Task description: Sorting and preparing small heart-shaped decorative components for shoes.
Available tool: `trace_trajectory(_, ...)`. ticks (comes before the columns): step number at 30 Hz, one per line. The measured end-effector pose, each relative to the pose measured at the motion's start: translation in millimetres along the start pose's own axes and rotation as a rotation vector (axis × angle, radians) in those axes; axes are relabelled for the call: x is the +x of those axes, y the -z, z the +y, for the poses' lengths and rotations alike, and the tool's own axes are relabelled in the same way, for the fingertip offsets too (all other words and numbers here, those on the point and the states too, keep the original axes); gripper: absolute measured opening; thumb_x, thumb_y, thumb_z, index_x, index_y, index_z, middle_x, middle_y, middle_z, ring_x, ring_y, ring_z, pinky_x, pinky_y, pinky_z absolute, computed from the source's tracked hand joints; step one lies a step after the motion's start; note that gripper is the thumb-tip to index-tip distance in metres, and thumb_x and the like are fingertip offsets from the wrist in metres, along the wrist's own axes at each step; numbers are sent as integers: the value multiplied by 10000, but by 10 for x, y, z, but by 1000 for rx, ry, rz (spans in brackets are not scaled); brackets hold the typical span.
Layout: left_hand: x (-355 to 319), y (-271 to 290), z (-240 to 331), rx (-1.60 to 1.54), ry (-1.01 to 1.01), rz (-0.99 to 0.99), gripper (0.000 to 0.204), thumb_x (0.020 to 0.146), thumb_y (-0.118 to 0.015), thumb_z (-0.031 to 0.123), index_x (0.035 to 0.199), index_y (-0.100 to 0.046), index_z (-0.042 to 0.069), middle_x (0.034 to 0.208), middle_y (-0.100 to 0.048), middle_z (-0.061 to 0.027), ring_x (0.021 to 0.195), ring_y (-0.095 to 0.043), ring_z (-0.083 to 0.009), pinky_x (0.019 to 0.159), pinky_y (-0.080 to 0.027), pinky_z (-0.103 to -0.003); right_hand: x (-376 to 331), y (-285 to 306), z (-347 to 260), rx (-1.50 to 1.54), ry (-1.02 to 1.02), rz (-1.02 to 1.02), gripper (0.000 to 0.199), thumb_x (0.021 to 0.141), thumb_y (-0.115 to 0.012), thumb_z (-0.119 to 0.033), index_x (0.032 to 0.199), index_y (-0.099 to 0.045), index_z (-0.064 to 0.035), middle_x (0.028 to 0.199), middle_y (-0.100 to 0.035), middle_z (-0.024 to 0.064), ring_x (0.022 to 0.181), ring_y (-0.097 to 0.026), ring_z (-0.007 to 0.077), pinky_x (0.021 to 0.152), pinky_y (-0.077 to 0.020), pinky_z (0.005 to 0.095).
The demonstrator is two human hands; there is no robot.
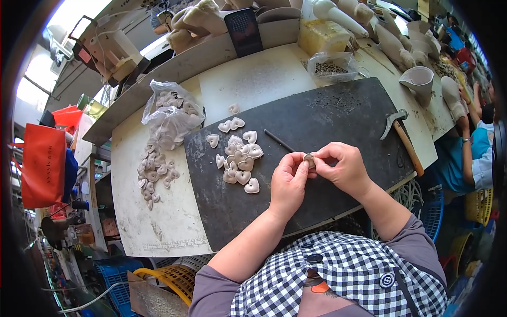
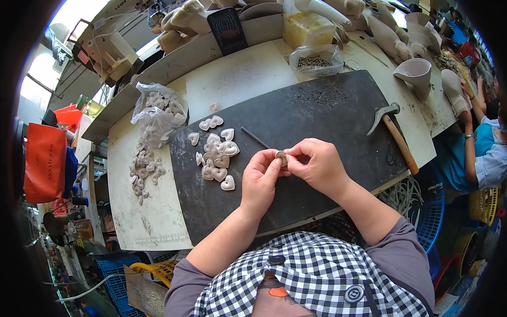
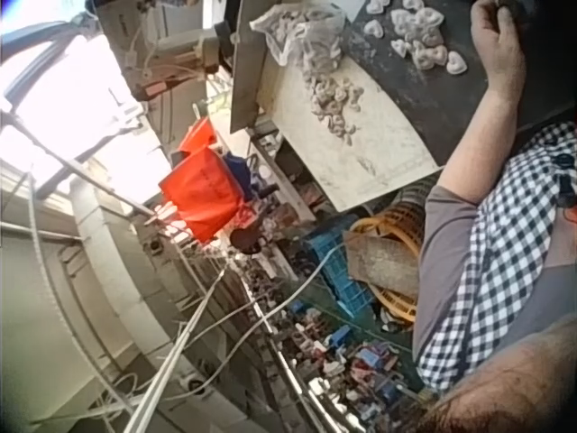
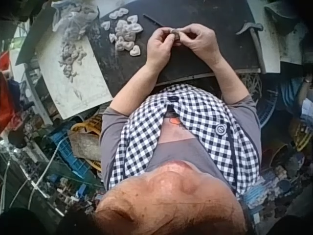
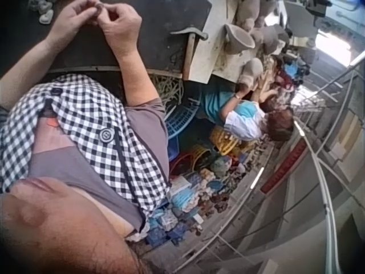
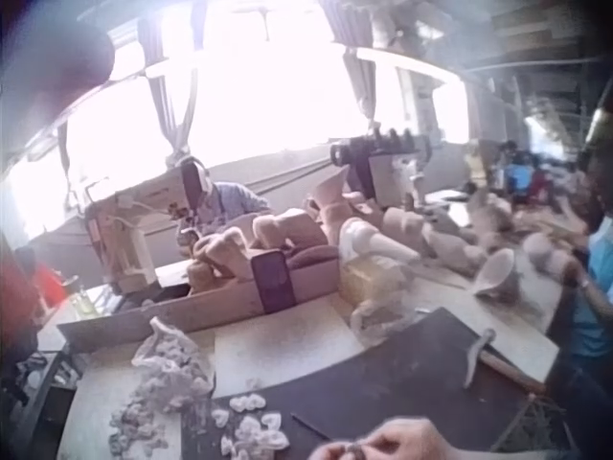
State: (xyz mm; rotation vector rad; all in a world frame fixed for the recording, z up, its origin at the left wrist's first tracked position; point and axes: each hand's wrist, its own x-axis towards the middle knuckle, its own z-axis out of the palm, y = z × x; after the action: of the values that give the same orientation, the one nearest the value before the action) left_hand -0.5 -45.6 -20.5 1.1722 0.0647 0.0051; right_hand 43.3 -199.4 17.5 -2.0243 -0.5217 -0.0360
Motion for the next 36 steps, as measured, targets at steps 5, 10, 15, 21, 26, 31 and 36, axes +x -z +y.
trace_trajectory(5, 25, 43, 56, -116, 119, -50, 169, 1014, -500, 87, 1152, -526, -7, 1064, -623, -97, 904, -652, -156, 791, -561, -280, 38, 93, 82, 512, -344, -69, 112, 913, -656, -77, 941, -694, 24, 875, -698, 44, 775, -648, 92, 748, -546, 247)
trace_trajectory(10, 33, 47, 110, -216, 183, -4, 186, 1018, -488, 113, 1171, -492, 8, 1078, -617, -117, 929, -663, -196, 794, -559, -295, 127, 577, 11, 12, 47, -638, 134, 897, -651, -160, 889, -685, -32, 849, -668, 82, 768, -646, 188, 704, -504, 334)
trace_trajectory(15, 67, 79, 180, -349, 230, 1, 179, 999, -486, 100, 1154, -504, 12, 1064, -628, -136, 930, -672, -235, 787, -549, -309, 235, 750, -176, -111, -77, -789, 117, 853, -694, -135, 885, -669, -26, 810, -671, 100, 753, -658, 212, 690, -518, 339)
trace_trajectory(21, 56, 104, 135, -183, 156, 13, 151, 1000, -570, 170, 1033, -568, 22, 911, -649, -89, 794, -656, -175, 667, -513, -251, 1344, 850, 369, -560, 212, 130, 135, 876, -648, -142, 912, -674, -15, 882, -671, 127, 817, -646, 269, 744, -506, 373)
trace_trajectory(26, 45, 133, 137, -201, 123, -45, 171, 1003, -572, 229, 1014, -561, 59, 862, -637, -64, 610, -581, -119, 499, -429, -214, 2021, 792, 1009, -1028, 95, 111, 171, 834, -692, -247, 890, -736, -91, 938, -701, 128, 949, -652, 299, 809, -525, 425)
trace_trajectory(31, 60, 151, 151, -167, 122, -7, 202, 1000, -578, 239, 1053, -570, 44, 905, -654, -84, 622, -572, -101, 515, -430, -199, 2093, 679, 1109, -1145, -79, 43, 121, 768, -750, -240, 820, -742, -131, 848, -697, 91, 936, -631, 294, 816, -511, 429)
trace_trajectory(36, 84, 81, 188, -204, 136, 37, 285, 989, -575, 111, 1241, -551, -20, 1094, -665, -143, 922, -661, -162, 815, -560, -254, 2028, 729, 1063, -1104, 118, 122, 160, 793, -720, -275, 818, -755, -121, 876, -694, 87, 911, -653, 283, 783, -528, 423)
